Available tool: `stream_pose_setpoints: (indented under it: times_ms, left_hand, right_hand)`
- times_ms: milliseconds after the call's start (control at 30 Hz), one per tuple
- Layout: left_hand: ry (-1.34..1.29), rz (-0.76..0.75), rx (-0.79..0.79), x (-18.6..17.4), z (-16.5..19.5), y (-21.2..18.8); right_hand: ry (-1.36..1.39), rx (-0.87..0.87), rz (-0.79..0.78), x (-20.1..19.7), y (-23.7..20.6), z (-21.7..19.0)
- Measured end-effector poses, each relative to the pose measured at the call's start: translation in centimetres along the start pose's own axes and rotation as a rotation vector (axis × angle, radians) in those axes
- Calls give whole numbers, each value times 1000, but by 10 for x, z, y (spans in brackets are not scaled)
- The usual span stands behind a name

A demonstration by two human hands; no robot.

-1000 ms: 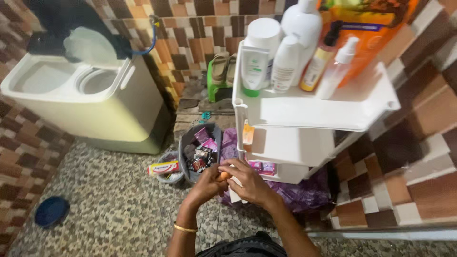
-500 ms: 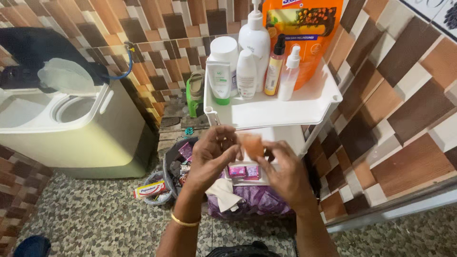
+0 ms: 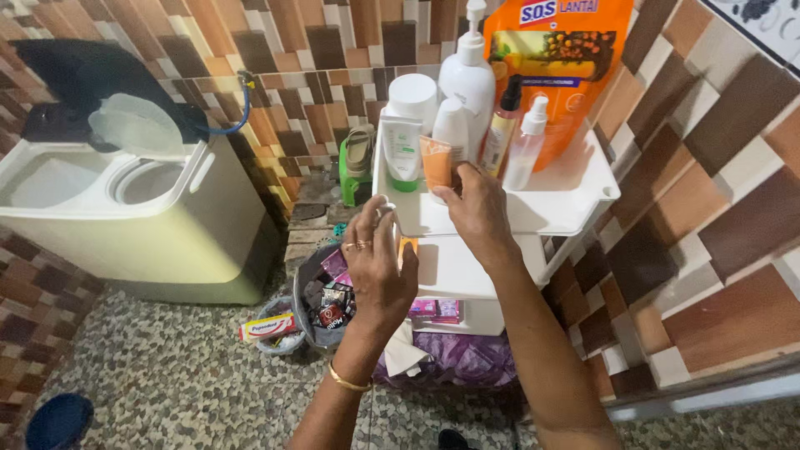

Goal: The person wipes several small personal-care items with a white cloth and places them on a white plastic bathroom shelf. The items include bottles and boxes taken from a gray bin on the floor.

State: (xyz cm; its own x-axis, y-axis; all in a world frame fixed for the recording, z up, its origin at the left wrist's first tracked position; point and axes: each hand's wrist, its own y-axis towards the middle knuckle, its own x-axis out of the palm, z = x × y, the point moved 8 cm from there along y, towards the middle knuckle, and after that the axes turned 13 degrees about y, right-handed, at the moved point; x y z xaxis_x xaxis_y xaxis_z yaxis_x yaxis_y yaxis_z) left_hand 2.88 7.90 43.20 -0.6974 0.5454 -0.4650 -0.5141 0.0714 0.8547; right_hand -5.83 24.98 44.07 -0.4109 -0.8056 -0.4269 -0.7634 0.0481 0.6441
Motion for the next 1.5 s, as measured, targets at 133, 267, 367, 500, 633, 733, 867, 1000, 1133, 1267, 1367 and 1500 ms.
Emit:
stream_pose_setpoints:
  times_ms: [133,267,367,500,633,733,867,1000,1133,1267,1367,1500]
  left_hand:
    - [-31,-47,-8,10,-6,-8]
    - [-47,-60,10,13,-6,-13]
    - [-32,-9,23,9,-3,-14]
    - [-93,-42,29,11,-3,-14]
    - [-150,-51,23,11,-8,-20]
    - [-166,-56,31,14,-12,-26]
    - [-178,-87,28,19,-19,-37]
    - [-232,-138,17,22,-25,-44]
    - [-225,-136,29,19,-31,-46]
    - [-233,-151,45,19,-33,-48]
    - [-205,-164,65,22,-34,-52]
    - [-232,-180,31,28,-45,-68]
  right_hand:
    - [87,82,53,4,1,12]
    - [165,119,72,10,3,16]
    - [123,135,71,14,4,17]
    - [123,80,62,14,1,12]
    - [46,41,67,9,-1,7]
    - [-9,23,71,7,-2,2]
    - [-60,35,66,11,-2,-3]
    - [-117,91,26,17,0,-2]
    - [-229,126,-11,19,1,4]
    - [-214,146,-1,18,-1,6]
    - [-208,103,49,11,-6,-6]
    - [-239,-49,128,-4,-22,-34]
